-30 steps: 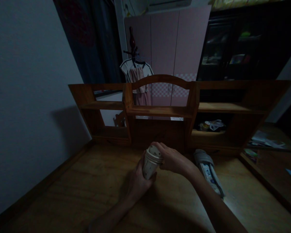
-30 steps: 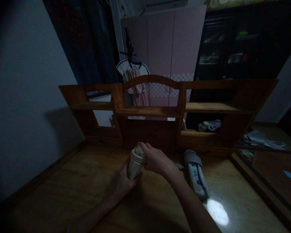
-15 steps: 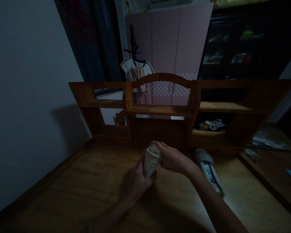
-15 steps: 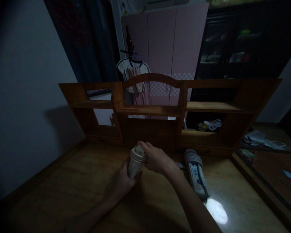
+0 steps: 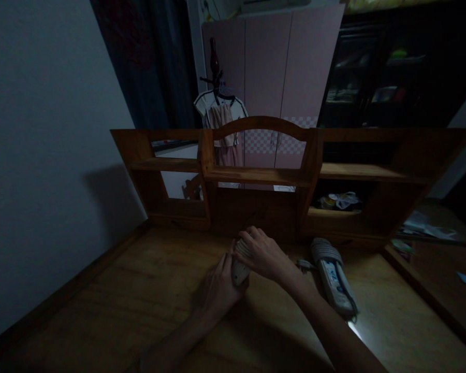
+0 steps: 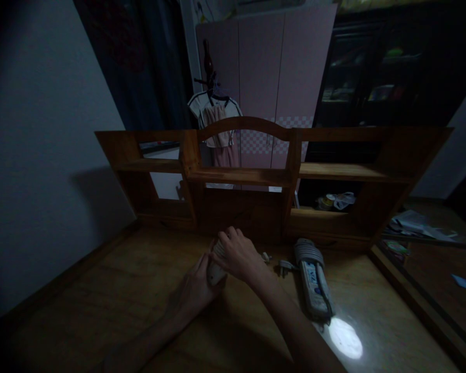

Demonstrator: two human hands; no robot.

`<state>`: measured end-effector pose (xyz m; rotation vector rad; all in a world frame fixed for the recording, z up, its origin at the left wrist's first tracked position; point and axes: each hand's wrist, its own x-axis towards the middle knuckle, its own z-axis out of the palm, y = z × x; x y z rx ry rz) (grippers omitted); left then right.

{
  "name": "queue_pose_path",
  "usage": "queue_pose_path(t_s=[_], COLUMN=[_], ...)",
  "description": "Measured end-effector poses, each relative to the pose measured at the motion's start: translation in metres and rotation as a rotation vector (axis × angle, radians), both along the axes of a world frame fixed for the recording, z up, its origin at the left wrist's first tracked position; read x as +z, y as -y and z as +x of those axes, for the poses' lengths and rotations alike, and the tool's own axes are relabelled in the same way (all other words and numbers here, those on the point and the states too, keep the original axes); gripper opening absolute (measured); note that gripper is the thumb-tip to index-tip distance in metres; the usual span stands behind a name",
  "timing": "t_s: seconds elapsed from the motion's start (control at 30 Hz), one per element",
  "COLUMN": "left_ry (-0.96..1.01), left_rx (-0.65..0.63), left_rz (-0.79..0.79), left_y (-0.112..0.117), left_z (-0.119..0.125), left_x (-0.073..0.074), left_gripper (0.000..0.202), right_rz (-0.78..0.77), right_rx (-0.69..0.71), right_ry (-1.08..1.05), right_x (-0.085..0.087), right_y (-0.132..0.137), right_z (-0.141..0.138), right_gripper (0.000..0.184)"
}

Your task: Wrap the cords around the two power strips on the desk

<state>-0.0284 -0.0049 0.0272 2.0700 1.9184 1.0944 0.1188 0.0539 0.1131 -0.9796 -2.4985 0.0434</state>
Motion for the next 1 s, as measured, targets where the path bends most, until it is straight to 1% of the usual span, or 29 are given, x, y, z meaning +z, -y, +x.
queue_pose_path(t_s=[0.1, 0.23, 0.33, 0.4, 0.47, 0.53, 0.6, 0.63, 0.73, 0.87, 1.0], left_ry=[-0.01, -0.015, -0.008, -0.016, -0.023, -0.014, 0.011, 0.021, 0.035, 0.076, 0.135], left_rx=[-0.01, -0.009, -0.009, -0.008, 0.002, -0.015, -0.065, -0.094, -0.122, -0.071, 0.01], left_rz=[0.002, 0.014, 0.002, -0.014, -0.043, -0.047, 0.006, 0.04, 0.081, 0.042, -0.041], left_y=[-0.001, -0.001, 0.0, 0.002, 0.003, 0.005, 0.006, 0.006, 0.006, 0.005, 0.004], left_z=[0.0, 0.0, 0.0, 0.0, 0.0, 0.0, 0.001, 0.001, 0.003, 0.001, -0.002], left_x=[-0.002, -0.001, 0.001, 0.003, 0.005, 0.008, 0.009, 0.009, 0.009, 0.011, 0.014], left_gripper=[0.086, 0.085, 0.083, 0.079, 0.077, 0.081, 0.086, 0.088, 0.088, 0.087, 0.084], right_rz=[0.036, 0.051, 0.026, -0.024, -0.117, -0.226, -0.306, -0.332, -0.383, -0.378, -0.302], right_rx=[-0.002, 0.008, 0.021, 0.044, 0.08, 0.119, 0.153, 0.163, 0.158, 0.131, 0.142], right_ry=[0.043, 0.038, 0.012, -0.022, -0.086, -0.185, -0.288, -0.332, -0.426, -0.447, -0.359], right_x=[-0.003, -0.003, -0.001, 0.002, 0.007, 0.015, 0.024, 0.028, 0.034, 0.033, 0.027], right_y=[-0.001, -0.001, -0.001, -0.003, -0.005, -0.007, -0.008, -0.009, -0.008, -0.01, -0.013], right_z=[-0.001, 0.001, 0.002, 0.005, 0.008, 0.012, 0.016, 0.017, 0.02, 0.02, 0.02], right_gripper=[0.042, 0.036, 0.041, 0.048, 0.053, 0.049, 0.042, 0.042, 0.049, 0.052, 0.044])
